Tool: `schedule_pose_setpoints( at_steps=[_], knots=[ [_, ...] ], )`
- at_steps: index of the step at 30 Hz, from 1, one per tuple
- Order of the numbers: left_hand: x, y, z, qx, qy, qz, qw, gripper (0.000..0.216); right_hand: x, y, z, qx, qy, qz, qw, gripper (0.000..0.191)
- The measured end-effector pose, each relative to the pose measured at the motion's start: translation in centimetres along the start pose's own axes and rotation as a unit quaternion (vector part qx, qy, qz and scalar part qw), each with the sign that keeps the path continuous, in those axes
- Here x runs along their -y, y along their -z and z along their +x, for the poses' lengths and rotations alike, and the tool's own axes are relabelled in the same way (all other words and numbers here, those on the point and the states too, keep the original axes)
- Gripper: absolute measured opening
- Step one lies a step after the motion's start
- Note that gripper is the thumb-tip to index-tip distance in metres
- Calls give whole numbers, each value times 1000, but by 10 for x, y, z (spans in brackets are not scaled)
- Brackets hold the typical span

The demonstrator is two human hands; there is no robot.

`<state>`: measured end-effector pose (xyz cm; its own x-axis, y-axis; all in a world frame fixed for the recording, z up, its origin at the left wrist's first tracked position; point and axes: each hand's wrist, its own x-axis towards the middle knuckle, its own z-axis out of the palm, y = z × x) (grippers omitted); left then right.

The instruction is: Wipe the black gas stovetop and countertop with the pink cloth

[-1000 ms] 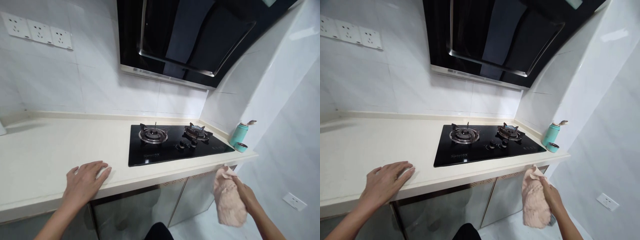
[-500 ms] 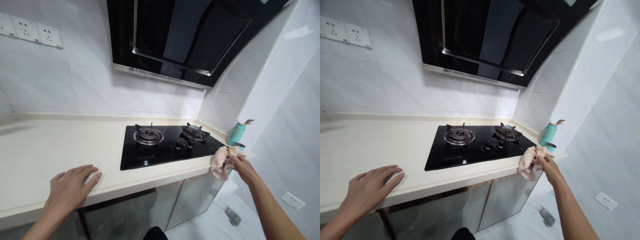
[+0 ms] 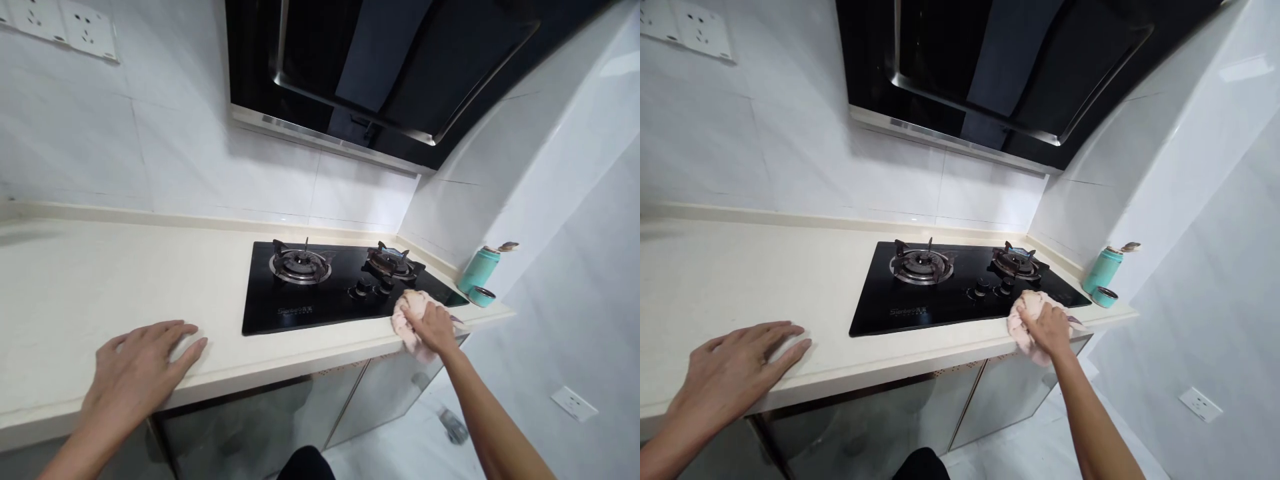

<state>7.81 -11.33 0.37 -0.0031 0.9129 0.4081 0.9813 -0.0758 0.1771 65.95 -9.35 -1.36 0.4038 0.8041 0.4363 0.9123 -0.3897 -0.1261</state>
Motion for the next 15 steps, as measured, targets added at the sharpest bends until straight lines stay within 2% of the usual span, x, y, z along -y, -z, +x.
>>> schedule_pose_setpoints(
  at_steps=[3, 6, 8, 10, 13, 15],
  knots=[
    [1, -3, -2, -12, -8, 0, 1000, 49, 64, 14, -41, 6, 92, 17, 996, 63],
    [1, -3, -3, -13, -8, 3, 1000, 49, 148, 28, -90, -9, 168, 124, 978, 51],
    [0, -2, -4, -14, -6, 4, 1000, 48, 206, 36, -122, -7, 204, 212, 956, 46],
    [0, -1, -4, -16, -9, 5, 1000, 47, 255, 42, -150, -5, 265, 285, 921, 45],
    [2, 0, -5, -20, -28, -1, 999, 47, 298, 48, -175, 2, 347, 341, 874, 51],
    [4, 0, -7, -22, -37, -12, 999, 47, 303, 49, -177, 4, 376, 347, 859, 54]
  ],
)
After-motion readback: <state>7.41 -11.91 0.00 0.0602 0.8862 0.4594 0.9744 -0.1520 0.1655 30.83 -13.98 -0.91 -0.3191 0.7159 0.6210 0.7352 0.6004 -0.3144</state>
